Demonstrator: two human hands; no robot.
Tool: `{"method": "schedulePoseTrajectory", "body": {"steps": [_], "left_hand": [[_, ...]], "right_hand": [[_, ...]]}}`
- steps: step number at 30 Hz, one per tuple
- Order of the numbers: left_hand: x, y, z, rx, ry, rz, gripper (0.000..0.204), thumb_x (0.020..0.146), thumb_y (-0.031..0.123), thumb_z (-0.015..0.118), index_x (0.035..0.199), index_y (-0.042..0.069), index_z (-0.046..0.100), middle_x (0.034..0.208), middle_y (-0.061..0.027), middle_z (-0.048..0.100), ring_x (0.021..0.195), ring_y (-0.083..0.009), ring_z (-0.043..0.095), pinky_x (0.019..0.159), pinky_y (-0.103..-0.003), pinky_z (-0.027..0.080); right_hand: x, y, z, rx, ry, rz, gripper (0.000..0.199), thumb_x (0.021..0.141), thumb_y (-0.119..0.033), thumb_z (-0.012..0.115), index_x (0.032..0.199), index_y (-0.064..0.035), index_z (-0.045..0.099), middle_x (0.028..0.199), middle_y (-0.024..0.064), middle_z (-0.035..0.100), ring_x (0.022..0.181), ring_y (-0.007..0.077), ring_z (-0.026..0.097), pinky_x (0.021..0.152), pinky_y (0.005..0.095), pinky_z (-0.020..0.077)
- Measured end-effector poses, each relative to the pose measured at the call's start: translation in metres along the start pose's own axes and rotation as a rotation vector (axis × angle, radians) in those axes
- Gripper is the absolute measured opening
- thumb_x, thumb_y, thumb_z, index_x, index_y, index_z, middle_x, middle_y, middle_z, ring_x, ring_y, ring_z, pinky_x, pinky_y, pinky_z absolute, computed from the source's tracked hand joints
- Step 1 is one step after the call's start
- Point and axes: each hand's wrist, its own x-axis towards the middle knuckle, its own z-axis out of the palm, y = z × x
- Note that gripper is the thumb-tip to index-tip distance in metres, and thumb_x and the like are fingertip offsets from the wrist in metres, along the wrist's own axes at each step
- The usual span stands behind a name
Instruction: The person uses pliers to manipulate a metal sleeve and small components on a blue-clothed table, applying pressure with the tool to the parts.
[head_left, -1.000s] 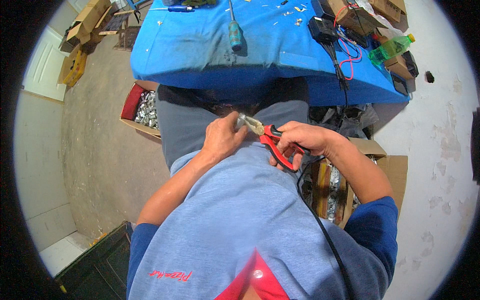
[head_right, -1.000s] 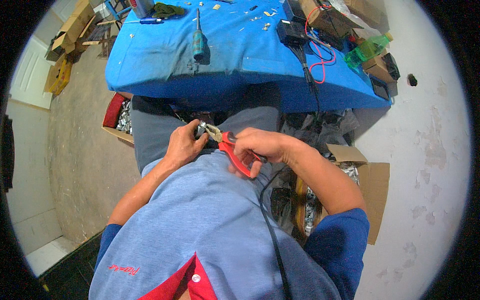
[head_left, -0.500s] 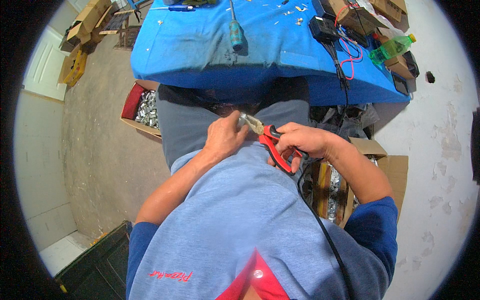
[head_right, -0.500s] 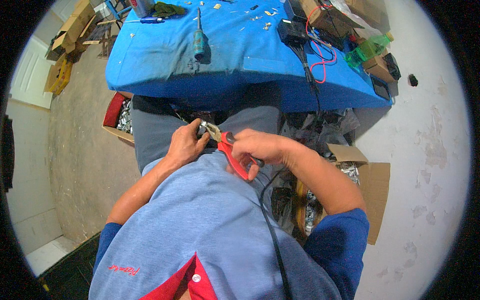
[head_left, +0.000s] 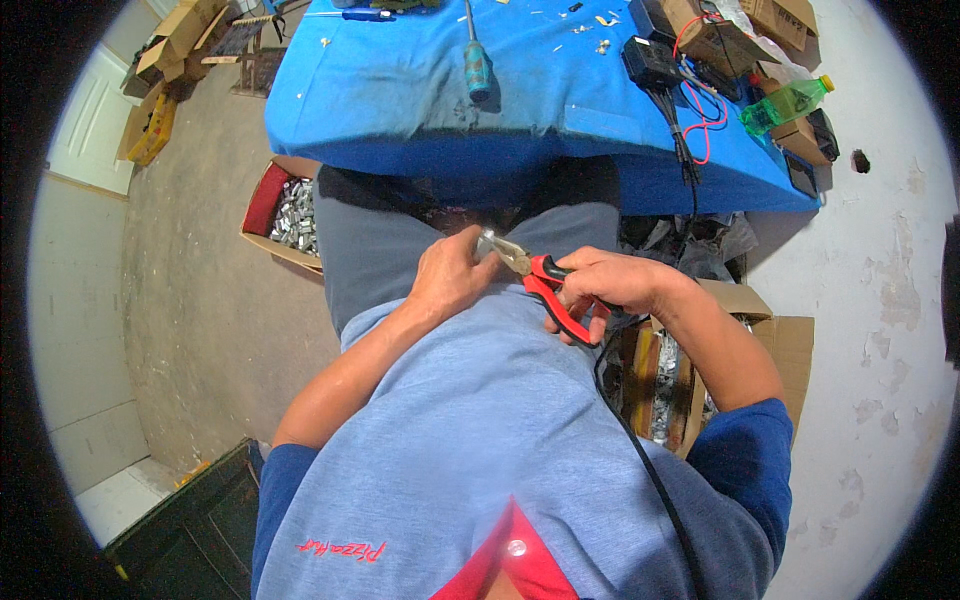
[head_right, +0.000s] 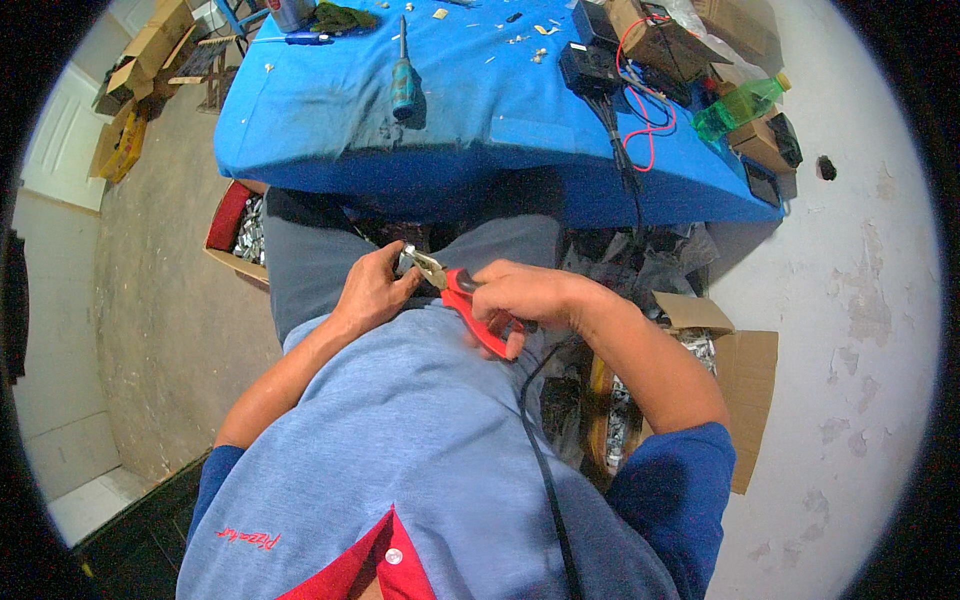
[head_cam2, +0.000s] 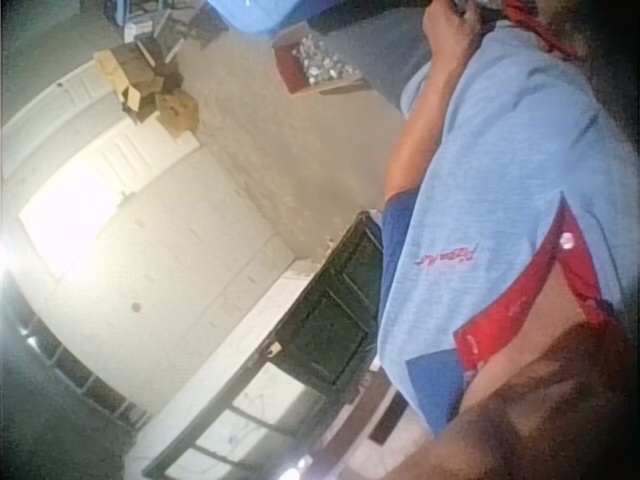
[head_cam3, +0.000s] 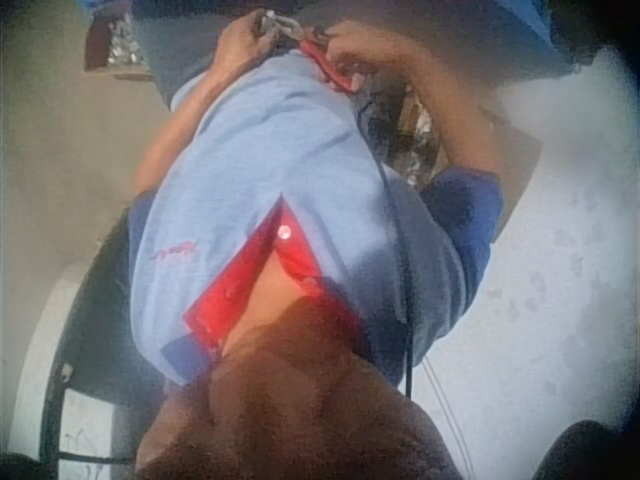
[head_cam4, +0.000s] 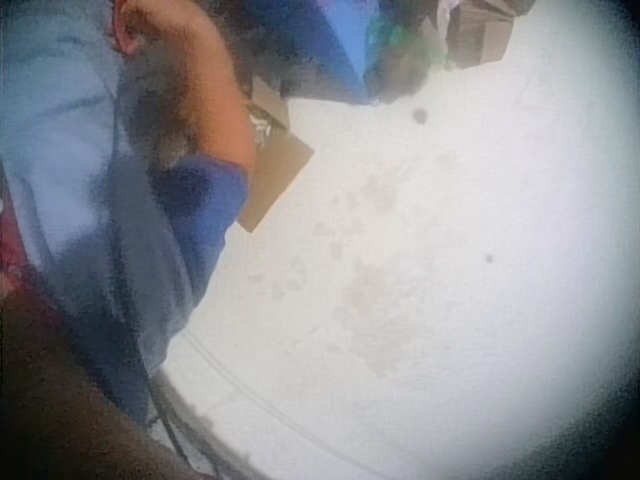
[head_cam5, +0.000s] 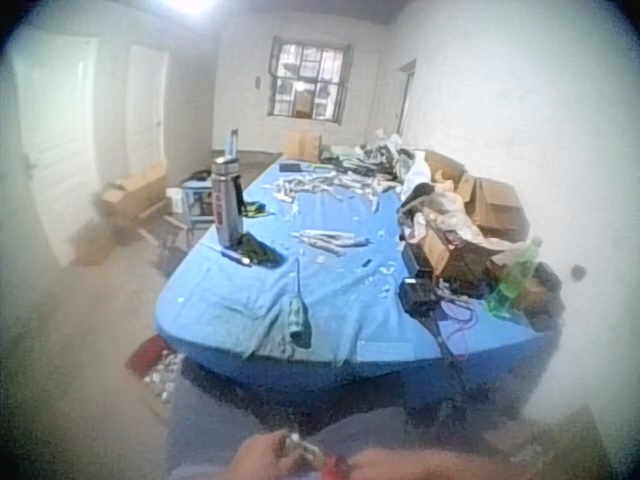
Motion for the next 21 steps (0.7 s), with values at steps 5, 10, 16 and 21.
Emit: {"method": "schedulePoseTrajectory", "body": {"steps": [5, 10, 16, 21], "left_hand": [[-0.001, 0.000, -0.001, 0.076, 0.033, 0.040, 0.029, 0.084, 0.026, 0.066, 0.097, 0.000, 0.061, 0.076, -0.0250, 0.062, 0.073, -0.0438, 0.061, 0.063, -0.049, 0.046], [-0.001, -0.004, 0.002, 0.116, 0.076, 0.077, 0.030, 0.085, 0.026, 0.065, 0.096, -0.001, 0.060, 0.075, -0.0254, 0.062, 0.073, -0.0448, 0.061, 0.064, -0.051, 0.045], [-0.001, -0.005, 0.000, 0.127, 0.096, 0.091, 0.028, 0.085, 0.026, 0.066, 0.089, 0.000, 0.056, 0.072, -0.0246, 0.060, 0.071, -0.0444, 0.060, 0.062, -0.051, 0.045], [-0.001, -0.007, 0.002, 0.134, 0.119, 0.092, 0.026, 0.085, 0.024, 0.066, 0.085, 0.001, 0.053, 0.068, -0.0235, 0.059, 0.068, -0.0442, 0.060, 0.060, -0.051, 0.044]], "right_hand": [[-0.001, -0.002, 0.002, 0.085, -0.010, -0.070, 0.031, 0.080, -0.012, 0.057, 0.108, 0.0031, 0.056, 0.088, 0.0171, 0.069, 0.069, 0.0206, 0.070, 0.046, 0.0283, 0.0547], [0.001, -0.005, 0.007, 0.094, 0.028, -0.075, 0.023, 0.079, -0.015, 0.055, 0.088, 0.0050, 0.062, 0.084, 0.0194, 0.069, 0.064, 0.0218, 0.068, 0.045, 0.0281, 0.0526], [0.013, 0.007, 0.002, 0.236, 0.004, -0.105, 0.026, 0.082, -0.017, 0.055, 0.085, 0.0085, 0.062, 0.084, 0.0226, 0.069, 0.067, 0.0239, 0.070, 0.045, 0.0298, 0.0563], [0.010, 0.007, 0.001, 0.249, -0.004, -0.127, 0.027, 0.082, -0.017, 0.055, 0.084, 0.0090, 0.062, 0.085, 0.0251, 0.069, 0.066, 0.0238, 0.070, 0.044, 0.0291, 0.0561]]}}
